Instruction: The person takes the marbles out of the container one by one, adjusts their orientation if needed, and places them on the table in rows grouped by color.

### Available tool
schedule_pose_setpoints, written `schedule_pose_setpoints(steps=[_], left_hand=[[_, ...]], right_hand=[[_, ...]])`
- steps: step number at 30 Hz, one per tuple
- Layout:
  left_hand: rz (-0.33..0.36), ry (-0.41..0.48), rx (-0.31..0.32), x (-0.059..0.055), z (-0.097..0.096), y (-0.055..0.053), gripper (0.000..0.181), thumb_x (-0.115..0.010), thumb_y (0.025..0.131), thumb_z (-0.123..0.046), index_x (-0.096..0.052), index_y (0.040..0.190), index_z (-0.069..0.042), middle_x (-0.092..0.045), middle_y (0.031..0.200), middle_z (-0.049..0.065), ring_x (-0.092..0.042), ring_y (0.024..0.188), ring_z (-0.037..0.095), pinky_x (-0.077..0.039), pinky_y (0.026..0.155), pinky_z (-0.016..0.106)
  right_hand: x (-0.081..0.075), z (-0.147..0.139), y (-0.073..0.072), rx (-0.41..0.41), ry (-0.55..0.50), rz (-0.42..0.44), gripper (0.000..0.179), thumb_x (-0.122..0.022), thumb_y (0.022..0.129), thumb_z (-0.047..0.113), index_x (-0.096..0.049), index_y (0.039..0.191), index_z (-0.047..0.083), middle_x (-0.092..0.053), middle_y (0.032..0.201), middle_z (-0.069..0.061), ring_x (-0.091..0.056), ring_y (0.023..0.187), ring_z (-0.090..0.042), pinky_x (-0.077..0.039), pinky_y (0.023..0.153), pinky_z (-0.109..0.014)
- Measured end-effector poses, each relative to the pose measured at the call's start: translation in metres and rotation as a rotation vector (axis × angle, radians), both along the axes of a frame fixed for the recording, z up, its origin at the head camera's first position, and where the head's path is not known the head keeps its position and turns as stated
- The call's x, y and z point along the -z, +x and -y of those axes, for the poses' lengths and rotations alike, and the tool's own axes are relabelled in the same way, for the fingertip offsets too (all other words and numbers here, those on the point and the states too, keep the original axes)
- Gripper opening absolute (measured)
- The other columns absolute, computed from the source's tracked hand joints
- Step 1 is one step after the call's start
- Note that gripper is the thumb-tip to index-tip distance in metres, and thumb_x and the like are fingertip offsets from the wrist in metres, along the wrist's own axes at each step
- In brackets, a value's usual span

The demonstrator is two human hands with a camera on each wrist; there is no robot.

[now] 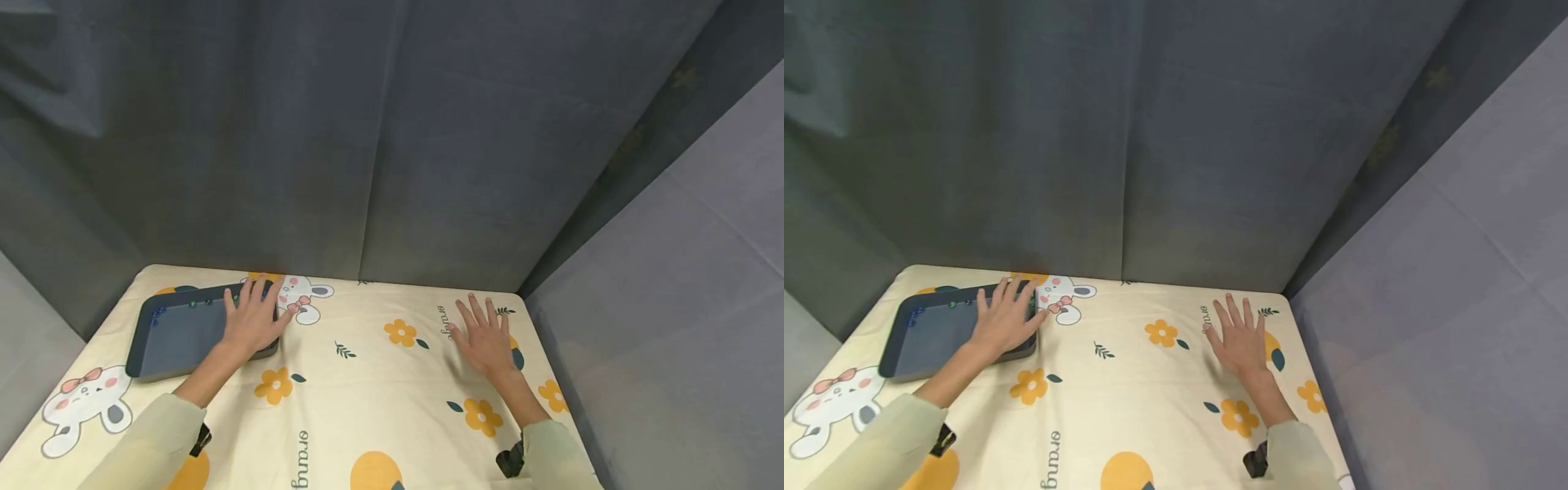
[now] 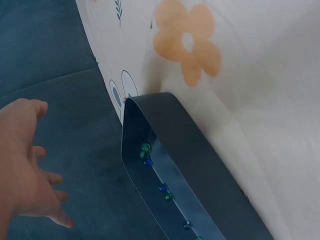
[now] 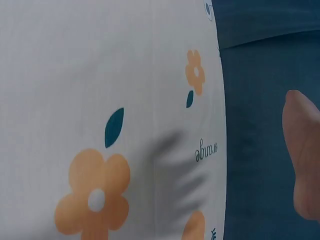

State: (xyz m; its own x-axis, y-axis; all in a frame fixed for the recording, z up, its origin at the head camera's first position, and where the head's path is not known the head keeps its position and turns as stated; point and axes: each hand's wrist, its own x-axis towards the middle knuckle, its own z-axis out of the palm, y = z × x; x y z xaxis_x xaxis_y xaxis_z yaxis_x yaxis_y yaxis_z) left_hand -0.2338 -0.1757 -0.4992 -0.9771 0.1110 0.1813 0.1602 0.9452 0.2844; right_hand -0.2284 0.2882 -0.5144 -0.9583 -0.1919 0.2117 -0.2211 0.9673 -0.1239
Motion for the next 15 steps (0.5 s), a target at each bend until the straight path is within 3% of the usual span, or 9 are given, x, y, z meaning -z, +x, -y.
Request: schedule_pose_setpoints(steps=[7,15], left_hand=[[0.026,0.035,0.018,0.001,0.015,0.005,0.068,-0.059,0.097,-0.04,-0.035,0.152,-0.009,-0.024,0.155,0.029,-0.015,0.144,0.049,-0.003,0.108,0.074],[0.04,0.047,0.041,0.005,0.035,0.01,0.07,-0.059,0.098,-0.038,-0.03,0.154,-0.007,-0.021,0.157,0.029,-0.018,0.143,0.049,-0.005,0.109,0.074]], right_hand=[[0.0,0.013,0.002,-0.007,0.015,0.015,0.063,-0.048,0.101,0.05,-0.04,0.154,0.015,-0.025,0.162,-0.013,-0.013,0.148,-0.042,-0.005,0.112,-0.069],[0.001,0.025,0.006,-0.011,0.006,0.007,0.062,-0.048,0.101,0.05,-0.042,0.153,0.016,-0.026,0.162,-0.012,-0.014,0.148,-0.042,-0.006,0.113,-0.069]])
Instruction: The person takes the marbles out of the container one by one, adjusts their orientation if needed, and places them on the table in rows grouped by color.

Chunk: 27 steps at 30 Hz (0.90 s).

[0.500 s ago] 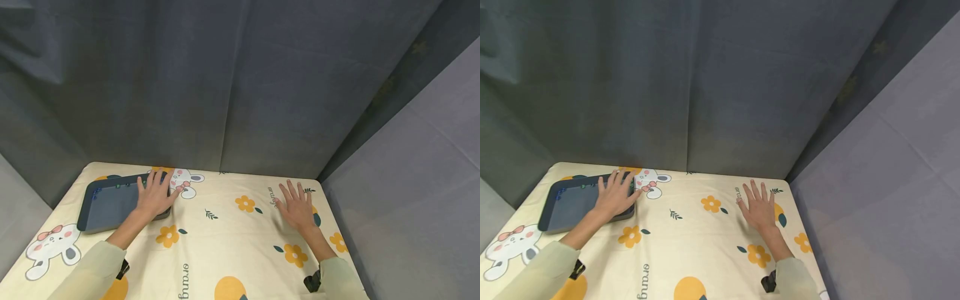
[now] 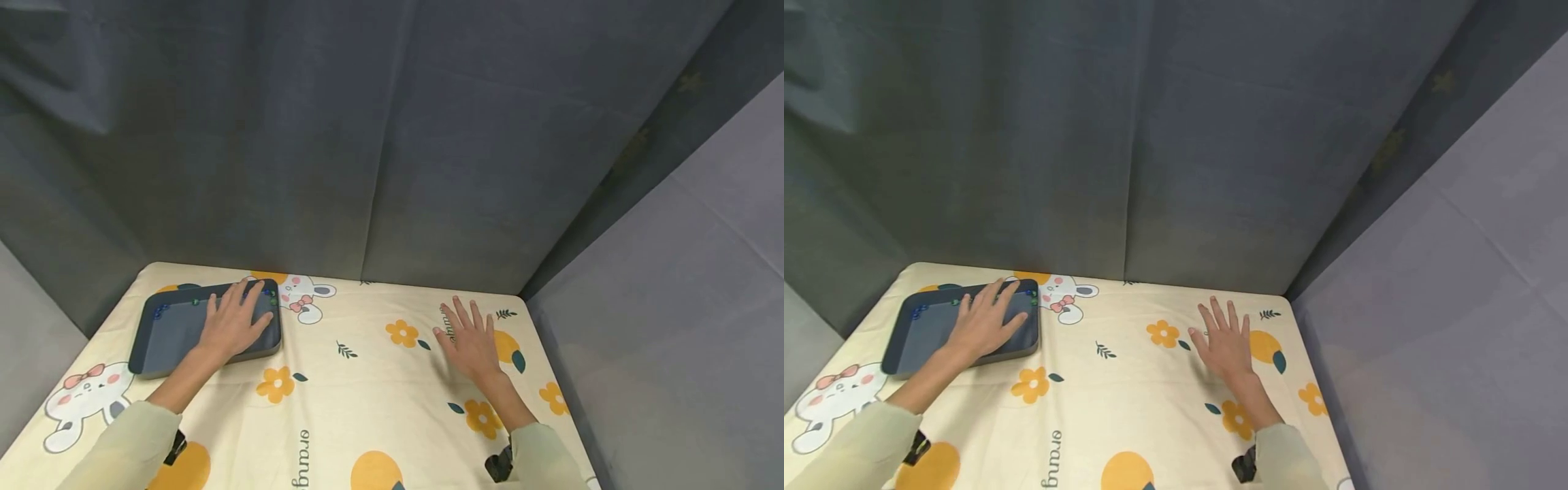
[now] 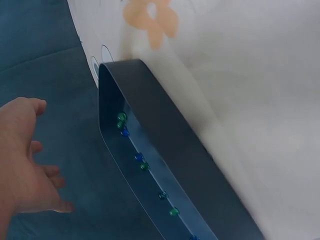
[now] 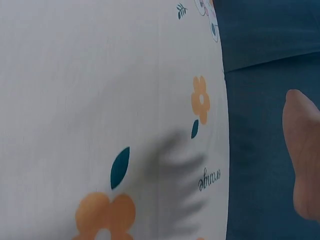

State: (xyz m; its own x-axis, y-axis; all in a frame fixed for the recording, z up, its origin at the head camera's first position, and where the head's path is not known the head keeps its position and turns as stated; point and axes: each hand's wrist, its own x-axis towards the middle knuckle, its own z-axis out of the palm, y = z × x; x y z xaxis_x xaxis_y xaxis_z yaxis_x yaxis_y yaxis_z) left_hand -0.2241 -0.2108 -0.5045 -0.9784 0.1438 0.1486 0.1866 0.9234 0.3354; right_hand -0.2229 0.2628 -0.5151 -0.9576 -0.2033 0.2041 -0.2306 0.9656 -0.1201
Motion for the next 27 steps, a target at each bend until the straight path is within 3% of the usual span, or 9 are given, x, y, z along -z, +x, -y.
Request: schedule_pose_setpoints(steps=[17,27], left_hand=[[0.026,-0.036,-0.028,0.016,0.045,0.015,0.068,-0.059,0.099,-0.035,-0.03,0.153,-0.005,-0.024,0.153,0.033,-0.019,0.14,0.054,-0.002,0.104,0.078],[-0.029,-0.029,-0.028,0.019,0.074,0.025,0.065,-0.057,0.101,-0.033,-0.031,0.151,-0.002,-0.029,0.149,0.034,-0.025,0.136,0.056,-0.005,0.102,0.08]], right_hand=[[0.003,0.041,-0.001,-0.066,-0.058,0.022,0.057,-0.047,0.102,0.049,-0.047,0.15,0.017,-0.024,0.163,-0.009,-0.015,0.148,-0.04,-0.011,0.112,-0.069],[0.01,0.075,-0.003,-0.106,-0.072,0.034,0.055,-0.047,0.102,0.048,-0.047,0.149,0.019,-0.026,0.163,-0.005,-0.016,0.149,-0.037,-0.013,0.113,-0.067]])
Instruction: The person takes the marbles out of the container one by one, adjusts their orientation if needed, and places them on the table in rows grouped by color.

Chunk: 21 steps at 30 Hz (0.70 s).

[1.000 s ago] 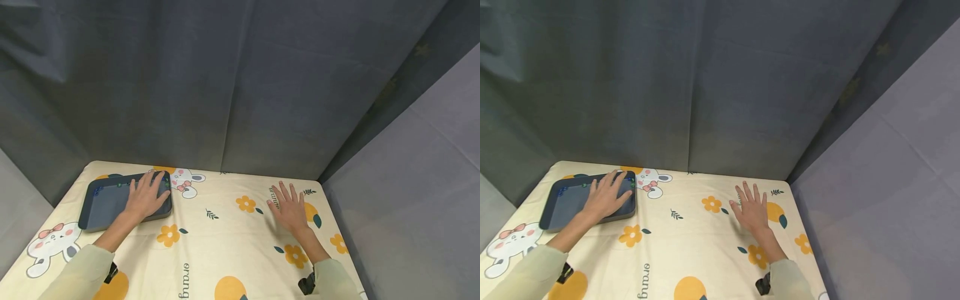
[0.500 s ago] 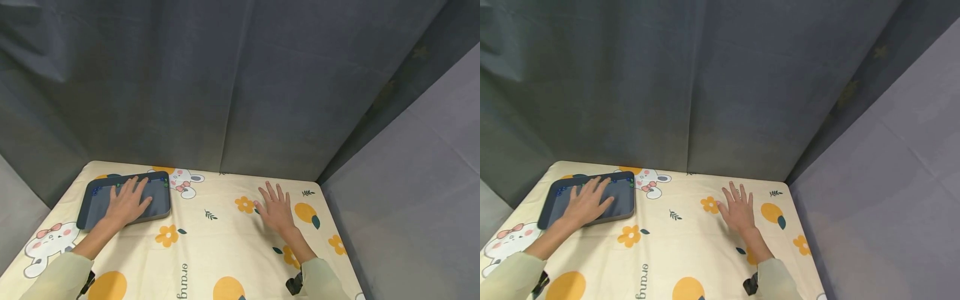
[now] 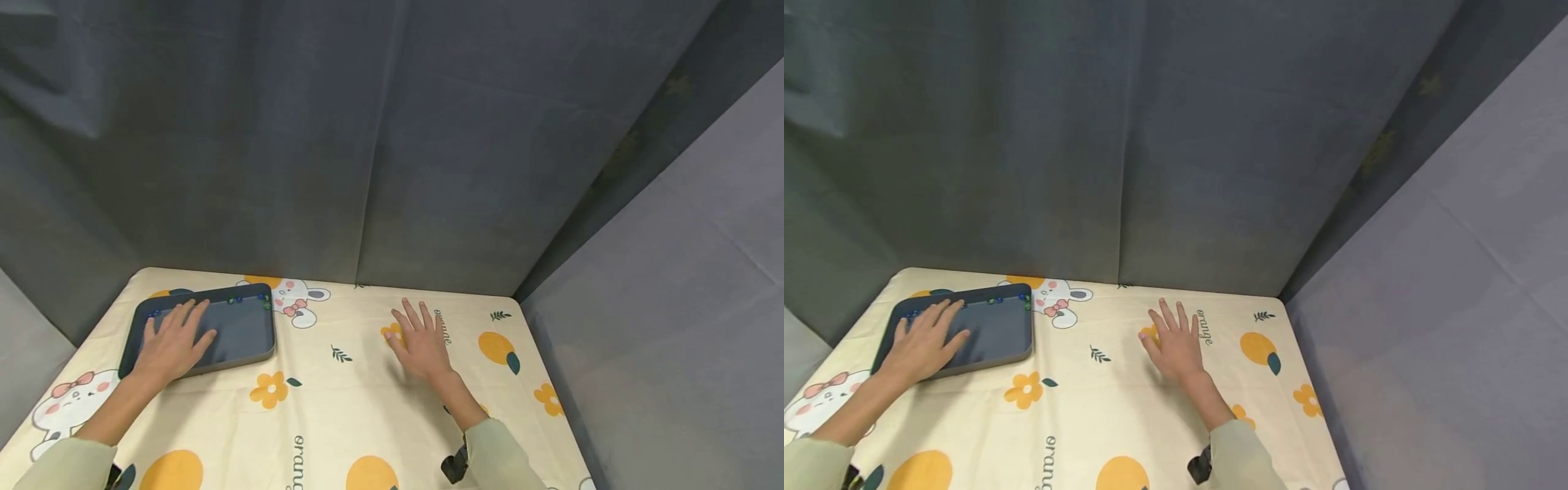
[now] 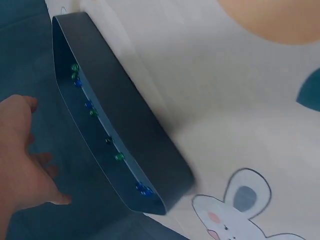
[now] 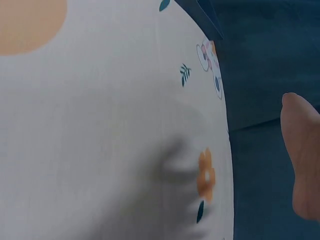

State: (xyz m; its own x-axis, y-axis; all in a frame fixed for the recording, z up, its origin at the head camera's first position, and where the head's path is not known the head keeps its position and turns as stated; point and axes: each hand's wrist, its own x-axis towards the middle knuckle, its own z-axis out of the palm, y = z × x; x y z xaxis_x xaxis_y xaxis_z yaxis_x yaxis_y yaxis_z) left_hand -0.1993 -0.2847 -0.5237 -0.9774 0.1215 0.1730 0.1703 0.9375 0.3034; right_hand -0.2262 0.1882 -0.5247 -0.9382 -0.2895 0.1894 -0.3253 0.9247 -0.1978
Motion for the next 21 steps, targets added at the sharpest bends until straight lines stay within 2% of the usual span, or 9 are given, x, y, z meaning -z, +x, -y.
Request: schedule_pose_setpoints(steps=[7,12,21], left_hand=[[-0.008,0.04,-0.009,0.001,0.017,0.004,0.065,-0.056,0.102,-0.034,-0.028,0.152,-0.003,-0.028,0.148,0.036,-0.024,0.134,0.058,-0.005,0.1,0.082],[-0.001,0.046,-0.024,0.002,0.029,0.004,0.07,-0.056,0.101,-0.035,-0.024,0.154,-0.004,-0.027,0.148,0.037,-0.024,0.134,0.058,-0.001,0.101,0.081],[0.01,0.058,-0.043,0.007,0.056,0.011,0.073,-0.054,0.102,-0.036,-0.018,0.156,-0.002,-0.023,0.148,0.039,-0.021,0.133,0.061,0.001,0.099,0.083]], right_hand=[[0.005,0.018,0.0,-0.016,0.008,0.024,0.06,-0.039,0.103,0.055,-0.044,0.152,0.021,-0.022,0.164,-0.003,-0.013,0.15,-0.035,-0.014,0.113,-0.066],[0.005,0.029,-0.002,-0.01,0.022,0.04,0.063,-0.034,0.103,0.058,-0.041,0.154,0.022,-0.021,0.164,-0.003,-0.012,0.15,-0.034,-0.015,0.114,-0.065],[0.01,0.053,-0.002,-0.033,0.048,0.057,0.061,-0.038,0.104,0.052,-0.038,0.155,0.018,-0.019,0.165,-0.003,-0.012,0.15,-0.034,-0.017,0.114,-0.063]])
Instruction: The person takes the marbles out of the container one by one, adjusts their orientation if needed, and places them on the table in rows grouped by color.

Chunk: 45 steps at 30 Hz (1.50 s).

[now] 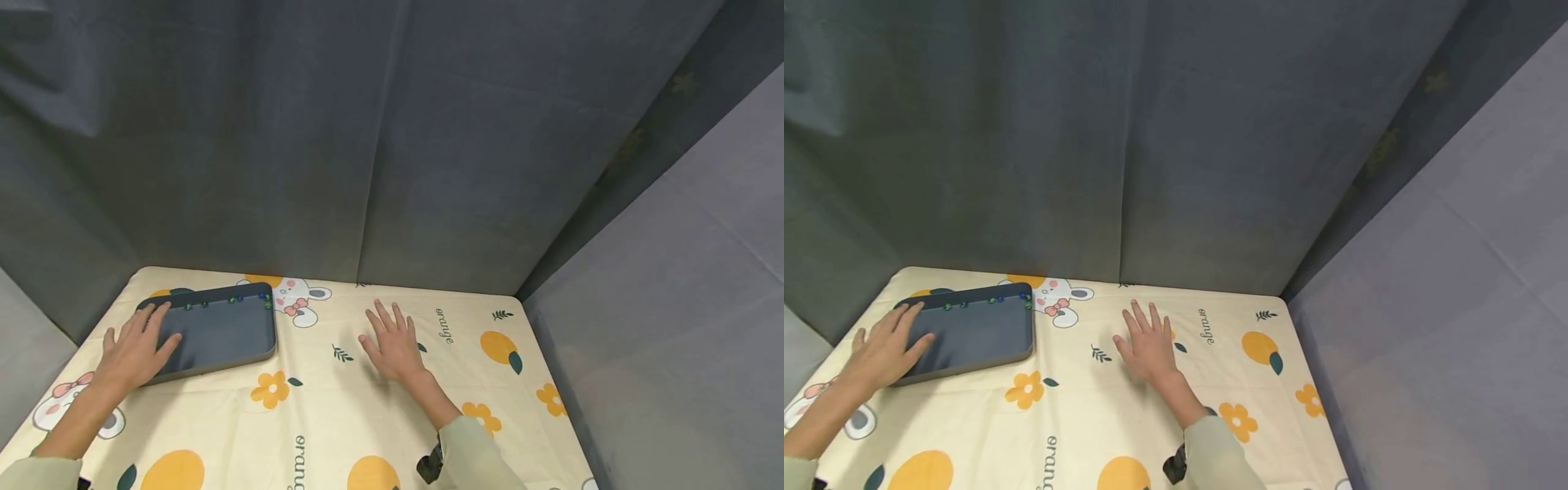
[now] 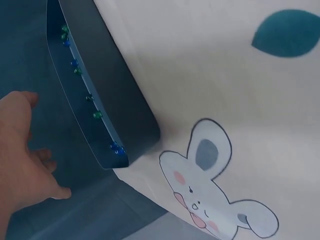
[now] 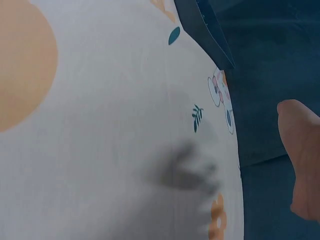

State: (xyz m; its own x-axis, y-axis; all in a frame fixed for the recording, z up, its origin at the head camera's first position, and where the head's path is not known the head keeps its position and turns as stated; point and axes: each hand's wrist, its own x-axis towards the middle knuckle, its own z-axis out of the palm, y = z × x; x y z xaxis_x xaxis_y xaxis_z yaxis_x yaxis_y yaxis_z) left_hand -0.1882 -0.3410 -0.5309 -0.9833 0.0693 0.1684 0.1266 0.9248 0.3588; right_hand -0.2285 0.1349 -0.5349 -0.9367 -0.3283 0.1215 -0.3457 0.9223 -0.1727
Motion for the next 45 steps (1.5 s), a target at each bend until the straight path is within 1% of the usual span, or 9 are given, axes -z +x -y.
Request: schedule_pose_setpoints(steps=[4,6,12,19,23,26,33,39,45], left_hand=[[0.003,-0.014,-0.009,0.002,0.008,0.002,0.074,-0.054,0.102,-0.037,-0.017,0.156,-0.003,-0.023,0.148,0.039,-0.021,0.133,0.061,0.001,0.099,0.082],[0.003,-0.017,-0.01,0.003,0.011,0.002,0.074,-0.054,0.101,-0.037,-0.017,0.156,-0.003,-0.023,0.148,0.039,-0.022,0.133,0.06,0.001,0.1,0.082],[0.003,-0.027,-0.017,0.006,0.021,0.006,0.074,-0.055,0.101,-0.036,-0.018,0.156,-0.002,-0.024,0.147,0.038,-0.024,0.131,0.059,-0.002,0.098,0.083],[0.006,-0.036,-0.01,0.015,0.034,0.013,0.074,-0.055,0.101,-0.034,-0.018,0.156,0.0,-0.023,0.15,0.037,-0.025,0.132,0.057,-0.007,0.096,0.084],[0.019,-0.044,-0.01,0.019,0.04,0.014,0.075,-0.054,0.102,-0.035,-0.016,0.156,0.0,-0.021,0.152,0.036,-0.023,0.134,0.056,-0.007,0.097,0.083],[0.021,-0.049,-0.021,0.022,0.044,0.015,0.074,-0.053,0.102,-0.035,-0.016,0.155,0.001,-0.021,0.151,0.037,-0.023,0.135,0.056,-0.007,0.097,0.083],[0.012,-0.04,-0.038,0.028,0.05,0.018,0.073,-0.053,0.102,-0.035,-0.017,0.155,0.001,-0.021,0.15,0.037,-0.022,0.135,0.057,-0.006,0.097,0.083],[0.041,-0.044,-0.049,0.031,0.054,0.021,0.075,-0.053,0.103,-0.033,-0.014,0.155,0.002,-0.02,0.151,0.037,-0.021,0.135,0.057,-0.007,0.097,0.083],[0.031,-0.058,-0.056,0.037,0.057,0.024,0.075,-0.053,0.102,-0.033,-0.013,0.155,0.001,-0.019,0.152,0.036,-0.022,0.135,0.056,-0.01,0.095,0.083]], right_hand=[[0.001,0.01,0.001,-0.011,0.0,-0.006,0.061,-0.039,0.104,0.051,-0.04,0.154,0.017,-0.021,0.164,-0.004,-0.015,0.149,-0.036,-0.019,0.114,-0.063],[0.001,0.015,0.001,-0.017,-0.02,-0.006,0.059,-0.041,0.104,0.049,-0.041,0.153,0.017,-0.022,0.164,-0.004,-0.016,0.149,-0.036,-0.019,0.114,-0.063],[0.0,0.032,-0.001,-0.024,-0.039,0.013,0.059,-0.041,0.103,0.051,-0.039,0.154,0.02,-0.019,0.165,-0.001,-0.013,0.15,-0.034,-0.017,0.114,-0.063],[-0.002,0.051,-0.005,-0.042,-0.003,0.018,0.06,-0.035,0.104,0.053,-0.037,0.155,0.022,-0.017,0.165,0.001,-0.012,0.151,-0.032,-0.018,0.115,-0.061],[-0.003,0.063,-0.007,-0.057,0.004,0.014,0.059,-0.037,0.104,0.052,-0.039,0.155,0.023,-0.019,0.165,0.001,-0.013,0.15,-0.032,-0.019,0.115,-0.061],[-0.003,0.072,-0.009,-0.059,0.01,0.026,0.059,-0.035,0.104,0.053,-0.037,0.155,0.024,-0.017,0.165,0.003,-0.012,0.151,-0.03,-0.019,0.115,-0.06],[0.001,0.094,-0.012,-0.081,0.011,0.041,0.058,-0.034,0.104,0.052,-0.038,0.155,0.025,-0.02,0.165,0.002,-0.011,0.151,-0.028,-0.018,0.116,-0.059],[0.006,0.113,-0.014,-0.075,0.031,0.057,0.058,-0.035,0.104,0.053,-0.037,0.155,0.025,-0.023,0.164,0.003,-0.013,0.151,-0.028,-0.019,0.116,-0.058],[0.016,0.129,-0.018,-0.066,0.044,0.058,0.059,-0.033,0.104,0.055,-0.034,0.157,0.029,-0.022,0.164,0.005,-0.013,0.151,-0.028,-0.019,0.116,-0.059]])
